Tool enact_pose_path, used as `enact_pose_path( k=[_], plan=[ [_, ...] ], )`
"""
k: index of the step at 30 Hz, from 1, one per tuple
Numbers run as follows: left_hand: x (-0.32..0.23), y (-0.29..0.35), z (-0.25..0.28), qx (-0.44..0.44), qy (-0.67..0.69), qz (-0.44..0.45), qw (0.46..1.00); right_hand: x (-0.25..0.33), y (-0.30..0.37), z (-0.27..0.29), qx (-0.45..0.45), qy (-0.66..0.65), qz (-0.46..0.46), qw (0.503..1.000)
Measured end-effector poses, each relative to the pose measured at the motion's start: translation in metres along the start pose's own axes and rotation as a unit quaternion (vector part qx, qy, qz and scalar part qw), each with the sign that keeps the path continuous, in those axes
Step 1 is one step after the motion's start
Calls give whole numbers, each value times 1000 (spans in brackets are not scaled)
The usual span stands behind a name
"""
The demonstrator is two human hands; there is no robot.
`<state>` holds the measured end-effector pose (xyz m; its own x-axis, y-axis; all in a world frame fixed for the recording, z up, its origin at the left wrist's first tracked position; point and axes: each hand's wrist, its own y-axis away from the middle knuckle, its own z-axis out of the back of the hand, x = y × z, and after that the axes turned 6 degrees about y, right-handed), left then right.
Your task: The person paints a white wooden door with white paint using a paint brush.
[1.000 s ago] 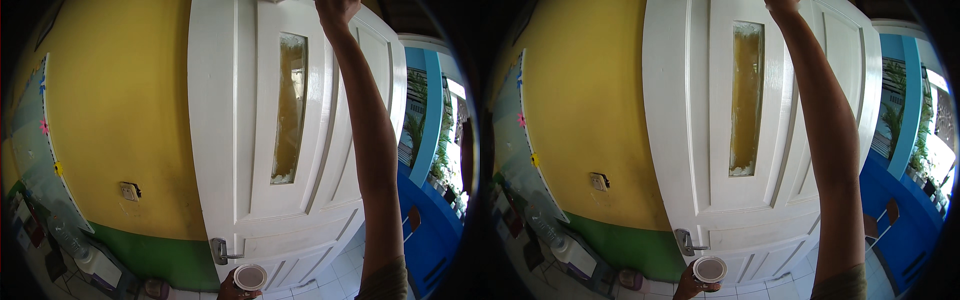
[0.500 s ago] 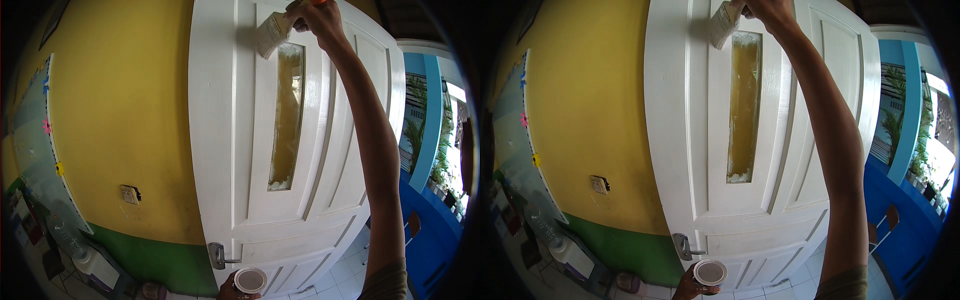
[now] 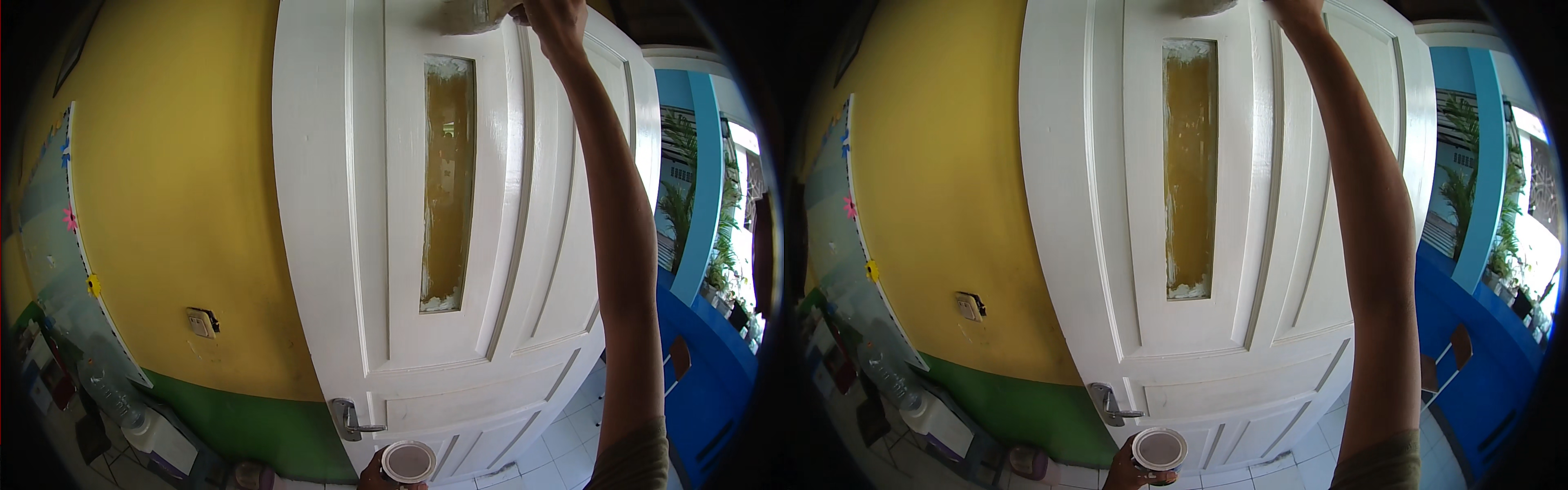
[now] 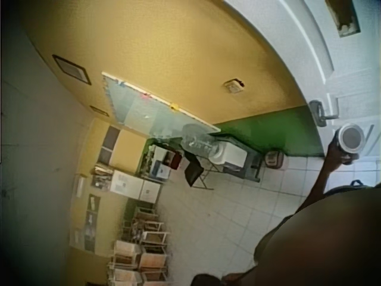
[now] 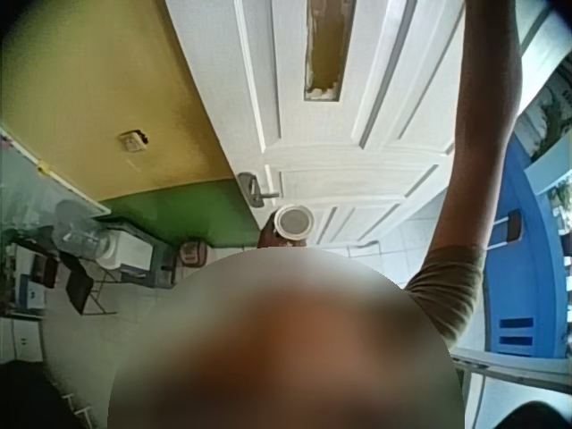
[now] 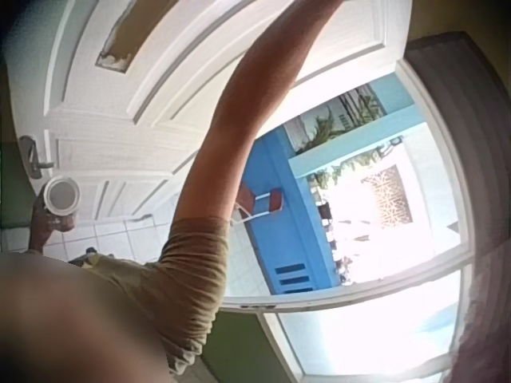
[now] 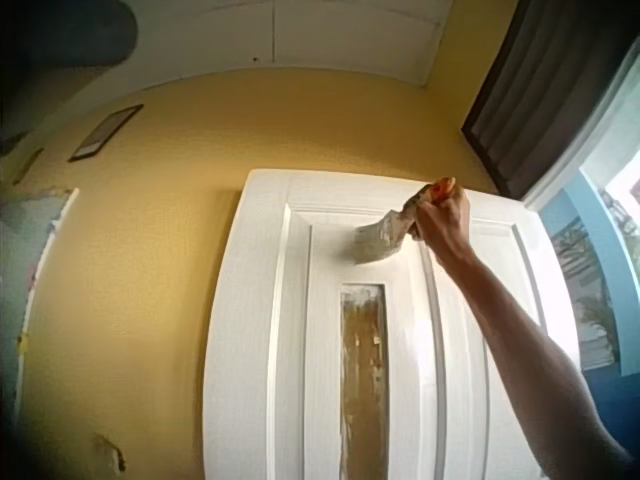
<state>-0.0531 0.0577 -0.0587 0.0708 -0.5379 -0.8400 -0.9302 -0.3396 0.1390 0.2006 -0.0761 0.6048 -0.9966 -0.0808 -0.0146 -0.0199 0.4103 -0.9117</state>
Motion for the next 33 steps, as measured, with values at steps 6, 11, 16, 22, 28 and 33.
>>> enact_pose_path(
  k=[6,11,16,22,28,33],
  plan=[
    [3,1,-7,-21,-12,-12,1000,22,0,16,-89,172,251,948],
    [7,2,-18,-27,-26,-4,999,-34,-13,32,58,4,90,994],
    [17,2,-26,-39,-30,3,999,-48,96,87,108,174,181,962],
    [28,7,-30,-18,-42,-32,998,1,222,163,184,113,3,976],
    [10,3,-44,-15,-270,-101,957,12,270,209,381,104,-211,894],
    [12,9,-54,16,-202,-118,972,-9,188,162,303,104,-78,944]
  ],
)
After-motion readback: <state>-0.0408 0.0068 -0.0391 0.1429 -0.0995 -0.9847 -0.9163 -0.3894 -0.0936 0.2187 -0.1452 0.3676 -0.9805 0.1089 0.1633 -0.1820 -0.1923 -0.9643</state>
